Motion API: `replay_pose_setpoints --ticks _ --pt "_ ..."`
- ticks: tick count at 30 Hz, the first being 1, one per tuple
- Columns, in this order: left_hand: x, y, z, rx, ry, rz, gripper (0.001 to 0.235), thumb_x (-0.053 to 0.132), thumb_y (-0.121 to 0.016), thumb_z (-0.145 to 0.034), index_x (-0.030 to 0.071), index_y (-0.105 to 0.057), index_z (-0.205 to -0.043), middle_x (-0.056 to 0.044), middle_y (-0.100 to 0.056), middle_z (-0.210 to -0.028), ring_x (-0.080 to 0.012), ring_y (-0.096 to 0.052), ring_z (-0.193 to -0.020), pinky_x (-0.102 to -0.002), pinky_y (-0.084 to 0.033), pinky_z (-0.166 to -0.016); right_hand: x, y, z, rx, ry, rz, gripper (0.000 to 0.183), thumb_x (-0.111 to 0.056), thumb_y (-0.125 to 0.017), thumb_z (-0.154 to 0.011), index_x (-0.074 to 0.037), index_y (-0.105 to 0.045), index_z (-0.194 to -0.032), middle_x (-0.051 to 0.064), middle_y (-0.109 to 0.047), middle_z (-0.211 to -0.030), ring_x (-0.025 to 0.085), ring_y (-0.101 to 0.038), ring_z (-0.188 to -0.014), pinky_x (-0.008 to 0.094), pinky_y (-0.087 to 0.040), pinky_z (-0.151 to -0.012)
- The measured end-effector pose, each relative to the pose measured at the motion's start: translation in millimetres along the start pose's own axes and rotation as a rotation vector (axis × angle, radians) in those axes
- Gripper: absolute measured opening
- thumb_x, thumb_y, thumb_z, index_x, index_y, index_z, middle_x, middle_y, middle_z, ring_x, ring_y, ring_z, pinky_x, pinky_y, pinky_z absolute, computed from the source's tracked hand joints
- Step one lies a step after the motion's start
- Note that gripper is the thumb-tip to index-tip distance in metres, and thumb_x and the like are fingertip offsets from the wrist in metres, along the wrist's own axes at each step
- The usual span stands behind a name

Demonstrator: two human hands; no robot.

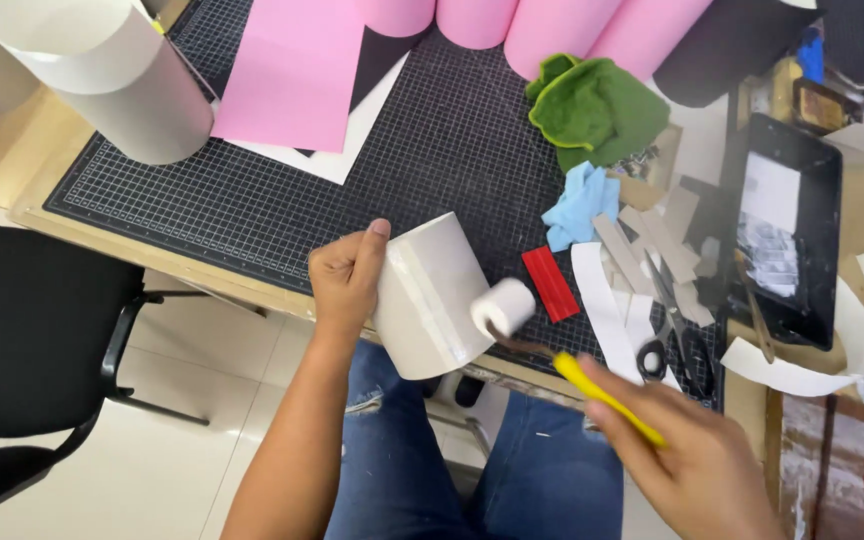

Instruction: Wrapping cylindrical tubes with pink adhesive paper using a roller and squeegee

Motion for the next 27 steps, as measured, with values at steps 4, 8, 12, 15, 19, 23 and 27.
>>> replay_pose_setpoints --ticks 4,8,12,15,19,23,27 --pt "14.2 -8.7 3.1 -0.029 -0.03 -0.044 0.057 0.018 -0.062 -0.103 0.017 -0.026 -0.059 0.009 -0.025 -0.056 -0.0049 -0.025 -0.052 -0.029 -0.018 -0.048 -16.0 -34.0 -34.8 0.127 0.132 -0.079 0.046 -0.026 -0.069 -0.094 -0.026 -0.065 -0.14 -0.005 -0.065 -0.073 0.007 -0.047 -0.053 0.027 -0.042 -0.051" --pt "-4.2 -1.9 -1.6 0.026 0.016 0.038 0.058 0.016 -0.062 -0.103 0.017 -0.025 -0.059 0.01 -0.024 -0.057 -0.0043 -0.024 -0.054 -0.028 -0.019 -0.051 -10.1 -26.8 -5.2 0.103 0.144 0.007 0.051 -0.027 -0.069 -0.093 -0.033 -0.061 -0.143 -0.006 -0.066 -0.074 0.01 -0.047 -0.053 0.028 -0.044 -0.05" --pt "-56.9 14.9 -4.1 0.061 0.106 0.074 0.062 0.02 -0.065 -0.102 0.02 -0.023 -0.058 0.01 -0.025 -0.057 -0.0043 -0.025 -0.055 -0.028 -0.022 -0.054 45.1 3.9 12.1 -0.105 -0.014 -0.2 0.06 -0.015 -0.082 -0.075 -0.031 -0.071 -0.132 -0.006 -0.086 -0.092 0.006 -0.06 -0.052 0.02 -0.055 -0.046" --pt "-58.6 18.1 -3.8 0.013 0.171 0.257 0.061 0.013 -0.061 -0.103 0.021 -0.021 -0.058 0.011 -0.025 -0.053 -0.0034 -0.025 -0.05 -0.025 -0.024 -0.051 56.6 21.4 -21.7 -0.075 0.305 -0.023 0.046 -0.028 -0.076 -0.083 -0.034 -0.072 -0.128 -0.008 -0.075 -0.084 0.005 -0.058 -0.053 0.021 -0.047 -0.049" --pt "-75.0 16.4 -9.8 -0.018 0.239 0.264 0.06 0.011 -0.062 -0.101 0.022 -0.025 -0.055 0.012 -0.027 -0.055 -0.0027 -0.027 -0.053 -0.025 -0.024 -0.053 23.7 2.4 -72.9 -0.089 0.552 0.02 0.041 -0.026 -0.073 -0.09 -0.039 -0.068 -0.129 -0.013 -0.075 -0.088 0.005 -0.058 -0.053 0.023 -0.042 -0.048" --pt "-83.7 11.0 -14.5 -0.043 0.265 0.306 0.06 0.01 -0.061 -0.101 0.022 -0.023 -0.055 0.012 -0.026 -0.055 -0.0028 -0.026 -0.052 -0.025 -0.024 -0.053 -3.8 -21.1 -98.5 -0.112 0.792 0.025 0.037 -0.028 -0.074 -0.095 -0.04 -0.068 -0.13 -0.012 -0.068 -0.085 0.008 -0.059 -0.059 0.024 -0.041 -0.05" --pt "-109.1 5.0 -19.7 -0.007 0.262 0.38 0.054 0.015 -0.071 -0.098 0.015 -0.051 -0.048 0.003 -0.038 -0.039 -0.0064 -0.032 -0.035 -0.022 -0.028 -0.037 9.7 -12.4 -118.8 -0.209 0.641 -0.241 0.025 -0.02 -0.075 -0.086 -0.027 -0.084 -0.108 0.002 -0.077 -0.075 0.023 -0.06 -0.044 0.034 -0.05 -0.048"
Point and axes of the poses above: each hand's wrist, its own z-axis away from the middle knuckle, its own y-axis out of the back of the hand, x = y × z, the point moved 5 cm from there along -z, towards the middle knuckle
